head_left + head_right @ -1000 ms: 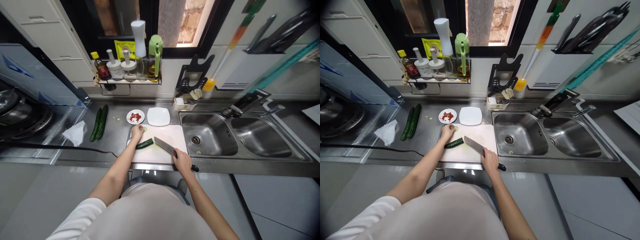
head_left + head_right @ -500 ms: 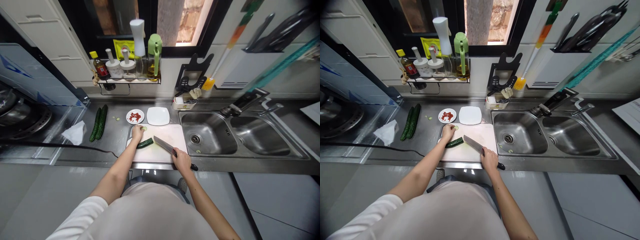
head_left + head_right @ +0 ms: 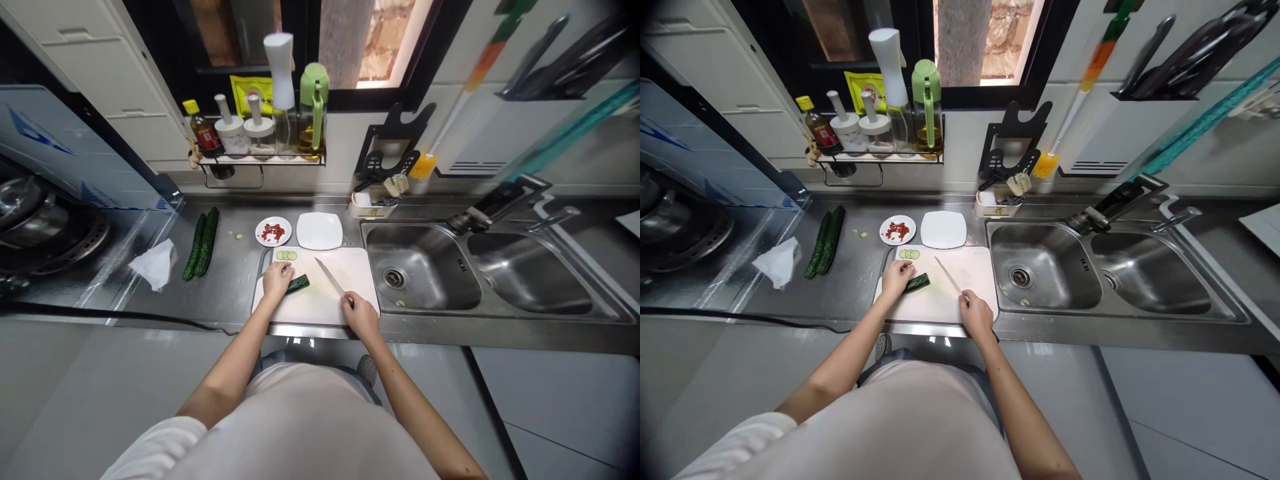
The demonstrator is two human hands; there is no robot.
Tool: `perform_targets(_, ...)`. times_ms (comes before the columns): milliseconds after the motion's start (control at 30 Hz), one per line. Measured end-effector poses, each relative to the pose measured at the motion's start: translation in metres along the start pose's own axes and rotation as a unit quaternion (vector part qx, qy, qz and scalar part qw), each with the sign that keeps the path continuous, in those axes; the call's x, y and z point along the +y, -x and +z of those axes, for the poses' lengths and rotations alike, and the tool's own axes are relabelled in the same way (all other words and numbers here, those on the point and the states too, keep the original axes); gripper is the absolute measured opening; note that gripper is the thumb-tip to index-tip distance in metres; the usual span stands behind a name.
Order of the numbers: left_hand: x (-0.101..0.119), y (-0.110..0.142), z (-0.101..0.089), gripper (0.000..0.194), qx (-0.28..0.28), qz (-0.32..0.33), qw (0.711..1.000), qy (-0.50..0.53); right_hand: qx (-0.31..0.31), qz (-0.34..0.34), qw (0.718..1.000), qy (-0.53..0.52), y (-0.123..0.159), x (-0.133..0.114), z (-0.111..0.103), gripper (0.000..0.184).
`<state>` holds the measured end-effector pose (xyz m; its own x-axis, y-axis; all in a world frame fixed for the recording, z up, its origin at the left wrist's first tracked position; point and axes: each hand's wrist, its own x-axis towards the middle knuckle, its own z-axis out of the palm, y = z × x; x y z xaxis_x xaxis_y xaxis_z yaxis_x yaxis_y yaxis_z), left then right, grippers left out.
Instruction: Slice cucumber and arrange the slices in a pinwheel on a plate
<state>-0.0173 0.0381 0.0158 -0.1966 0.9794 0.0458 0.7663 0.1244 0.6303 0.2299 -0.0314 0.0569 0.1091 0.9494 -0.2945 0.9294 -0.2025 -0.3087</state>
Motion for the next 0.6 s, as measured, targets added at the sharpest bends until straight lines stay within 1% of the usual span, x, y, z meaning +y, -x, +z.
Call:
perform_targets(100, 0.003, 0.016, -0.003, 0.023, -0.010, 0.054, 0.998, -0.008, -0.010, -0.013, 1.000, 0.001, -0.002, -0.003, 0.001, 0.033)
perform_targets(233, 0.004, 0.027, -0.003, 0.022, -0.024, 0.105, 0.994, -0.013, -0.030, -0.033, 0.999, 0.013, -0.004, -0.009, 0.002, 0.034)
perform_targets(433, 0.004, 0.033, -0.003, 0.022, -0.056, 0.148, 0.987, -0.016, -0.050, -0.053, 0.997, 0.012, -0.004, -0.021, -0.003, 0.035)
perform_targets(600, 0.005, 0.035, 0.001, 0.026, -0.073, 0.174, 0.982, -0.011, -0.068, -0.071, 0.995, 0.035, 0.002, -0.039, -0.012, 0.035)
